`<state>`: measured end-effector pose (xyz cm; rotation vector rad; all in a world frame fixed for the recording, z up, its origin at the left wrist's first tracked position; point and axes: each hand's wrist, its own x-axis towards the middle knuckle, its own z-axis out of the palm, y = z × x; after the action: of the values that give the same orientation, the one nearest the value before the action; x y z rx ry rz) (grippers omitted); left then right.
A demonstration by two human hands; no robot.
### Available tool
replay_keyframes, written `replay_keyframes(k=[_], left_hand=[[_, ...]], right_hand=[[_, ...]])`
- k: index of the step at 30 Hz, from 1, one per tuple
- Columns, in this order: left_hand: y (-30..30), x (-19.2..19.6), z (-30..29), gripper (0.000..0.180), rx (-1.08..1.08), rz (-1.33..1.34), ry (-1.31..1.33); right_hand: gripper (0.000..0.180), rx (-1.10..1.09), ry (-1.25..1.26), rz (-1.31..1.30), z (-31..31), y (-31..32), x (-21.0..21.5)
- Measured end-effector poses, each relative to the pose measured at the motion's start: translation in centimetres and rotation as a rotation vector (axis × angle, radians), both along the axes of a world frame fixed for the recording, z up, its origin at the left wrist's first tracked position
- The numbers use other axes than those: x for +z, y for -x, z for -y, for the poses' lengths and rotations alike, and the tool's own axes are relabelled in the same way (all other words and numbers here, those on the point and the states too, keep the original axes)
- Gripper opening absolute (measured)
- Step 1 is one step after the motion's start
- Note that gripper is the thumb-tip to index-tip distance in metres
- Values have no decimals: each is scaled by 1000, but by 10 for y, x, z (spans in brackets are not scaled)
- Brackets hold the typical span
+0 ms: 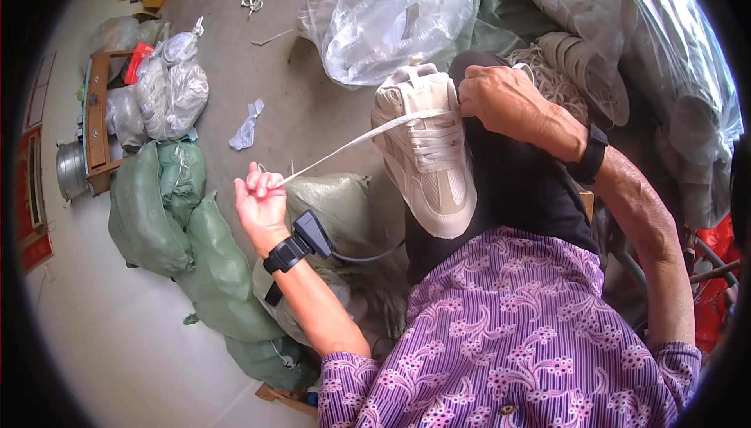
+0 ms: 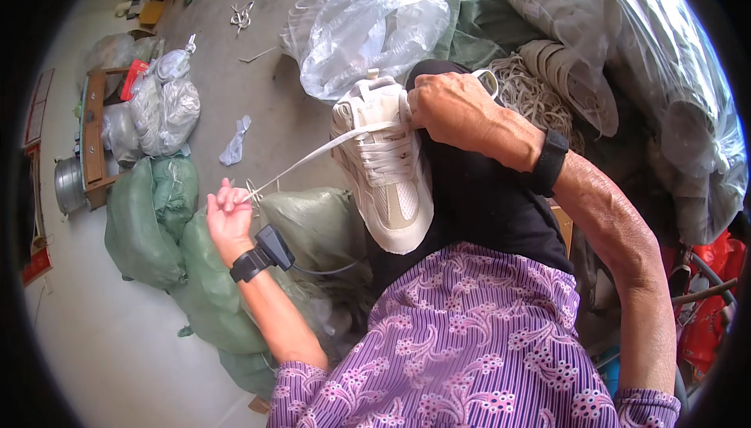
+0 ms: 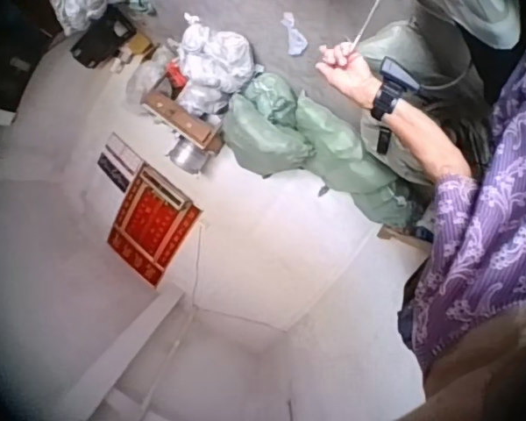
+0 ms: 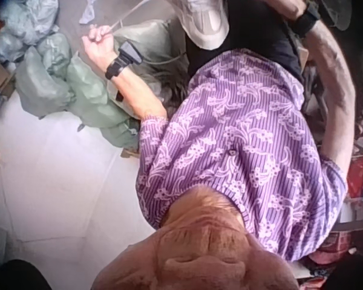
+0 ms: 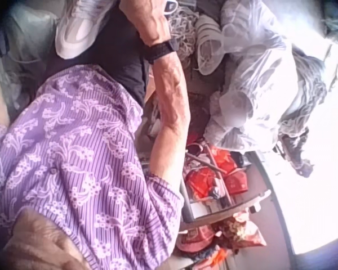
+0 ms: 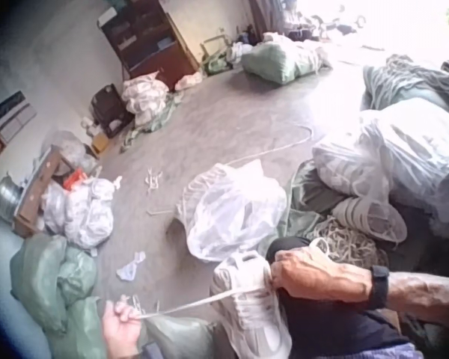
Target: The person is lacing a white sneaker while sitting in a shoe manufacturing workshop.
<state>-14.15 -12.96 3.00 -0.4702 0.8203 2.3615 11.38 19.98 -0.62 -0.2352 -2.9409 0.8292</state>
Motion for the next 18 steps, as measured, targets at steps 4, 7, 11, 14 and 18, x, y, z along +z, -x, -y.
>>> replay_keyframes(k=[4,7,11,14,18], left_hand=[[-21,-10,-18,32,-374,-285,582],[-56,-2,-58,27,-597,-441,749],[-80,-8,-99,25,-709,-787,901],[-95,0,-118,21,-706,-835,891],[-100,3,-130,18,-806,-896,946]], right_hand=[[2,-22,-25,-28,5,2,-2],[8,-57,-3,-59,5,1,2],[7,-84,-144,-52,7,0,2],[6,11,-146,40,9,5,12],[5,1,-3,51,4,1,11]])
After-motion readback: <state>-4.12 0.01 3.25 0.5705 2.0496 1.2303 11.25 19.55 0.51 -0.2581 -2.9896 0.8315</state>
